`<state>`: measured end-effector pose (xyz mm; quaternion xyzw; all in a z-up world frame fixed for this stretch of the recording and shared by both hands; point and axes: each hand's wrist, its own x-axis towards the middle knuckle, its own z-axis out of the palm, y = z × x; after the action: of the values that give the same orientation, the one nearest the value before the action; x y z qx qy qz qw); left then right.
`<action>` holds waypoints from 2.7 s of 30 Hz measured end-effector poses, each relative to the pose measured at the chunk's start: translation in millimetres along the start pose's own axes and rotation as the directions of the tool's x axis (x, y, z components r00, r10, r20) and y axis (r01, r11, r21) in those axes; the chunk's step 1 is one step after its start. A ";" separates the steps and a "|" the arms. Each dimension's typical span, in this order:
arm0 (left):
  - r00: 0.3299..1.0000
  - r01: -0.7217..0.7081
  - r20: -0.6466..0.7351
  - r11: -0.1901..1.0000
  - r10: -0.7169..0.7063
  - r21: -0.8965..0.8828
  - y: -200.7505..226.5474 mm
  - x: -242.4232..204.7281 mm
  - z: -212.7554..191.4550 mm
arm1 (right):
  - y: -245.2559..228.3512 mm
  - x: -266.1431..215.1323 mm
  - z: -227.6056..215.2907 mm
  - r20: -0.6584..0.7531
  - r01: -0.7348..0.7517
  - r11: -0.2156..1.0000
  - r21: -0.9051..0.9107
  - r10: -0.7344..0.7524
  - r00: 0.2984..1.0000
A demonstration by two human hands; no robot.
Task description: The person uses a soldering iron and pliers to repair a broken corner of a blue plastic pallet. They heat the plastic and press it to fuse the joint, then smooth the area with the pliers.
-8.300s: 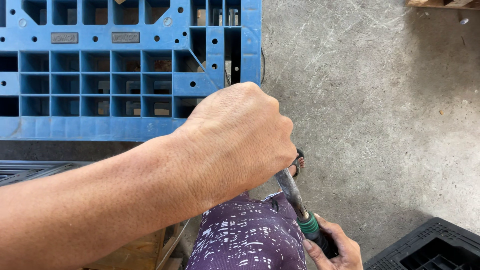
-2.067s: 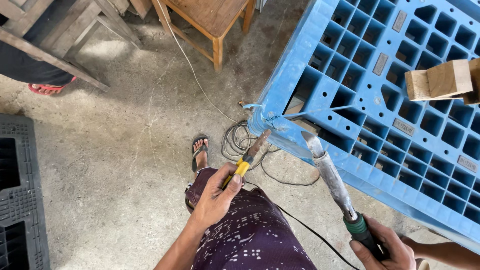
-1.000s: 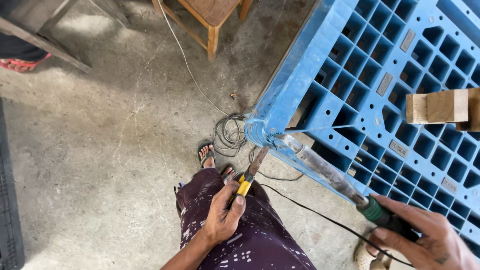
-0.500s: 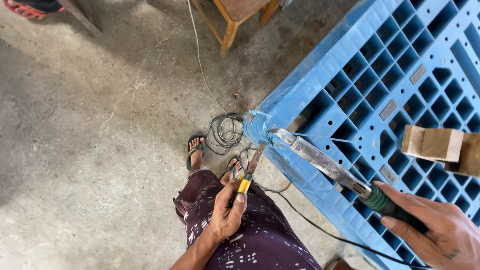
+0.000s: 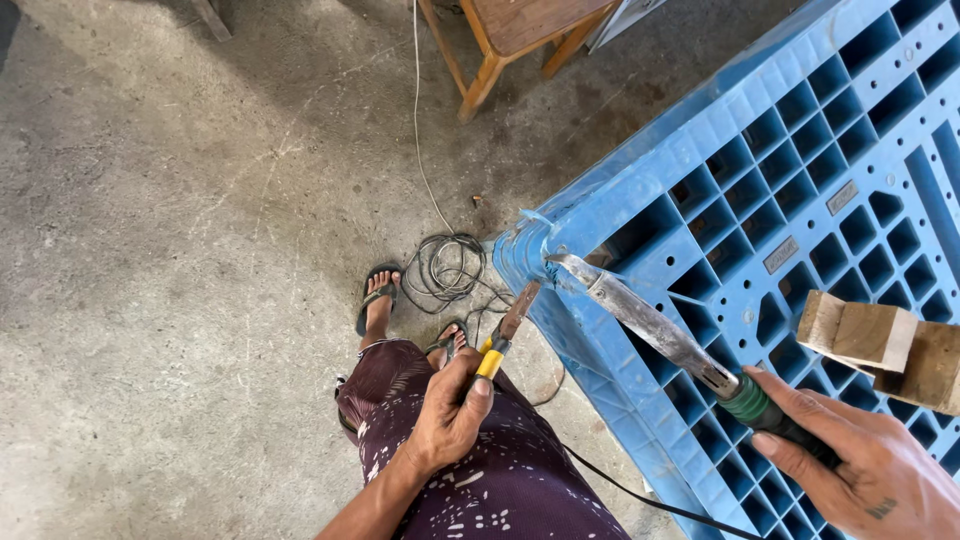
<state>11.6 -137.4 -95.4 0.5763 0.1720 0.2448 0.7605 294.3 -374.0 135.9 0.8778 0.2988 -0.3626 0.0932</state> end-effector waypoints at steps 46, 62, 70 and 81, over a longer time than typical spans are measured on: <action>0.997 -0.073 0.012 0.997 0.073 0.035 7.7 12.3 -9.9 | -61.9 -18.6 -105.6 -0.283 -0.149 0.858 -0.492 0.005 0.959; 0.998 -0.065 0.022 0.997 0.064 0.035 4.4 13.0 -9.8 | -128.4 -29.4 -94.2 -0.397 -0.307 0.799 -0.516 0.095 0.913; 0.997 -0.070 0.028 0.997 0.068 0.044 8.0 14.5 -12.9 | -121.5 -31.7 -96.3 -0.392 -0.298 0.804 -0.515 0.088 0.916; 0.997 -0.068 0.037 0.996 0.066 0.053 10.8 15.9 -15.9 | -14.0 -26.5 -89.5 -0.354 -0.084 0.956 -0.280 -0.021 0.935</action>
<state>14.1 -113.4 -89.0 0.6065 0.1455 0.2552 0.7389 323.3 -340.8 219.5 0.9100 0.3464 -0.1500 0.1716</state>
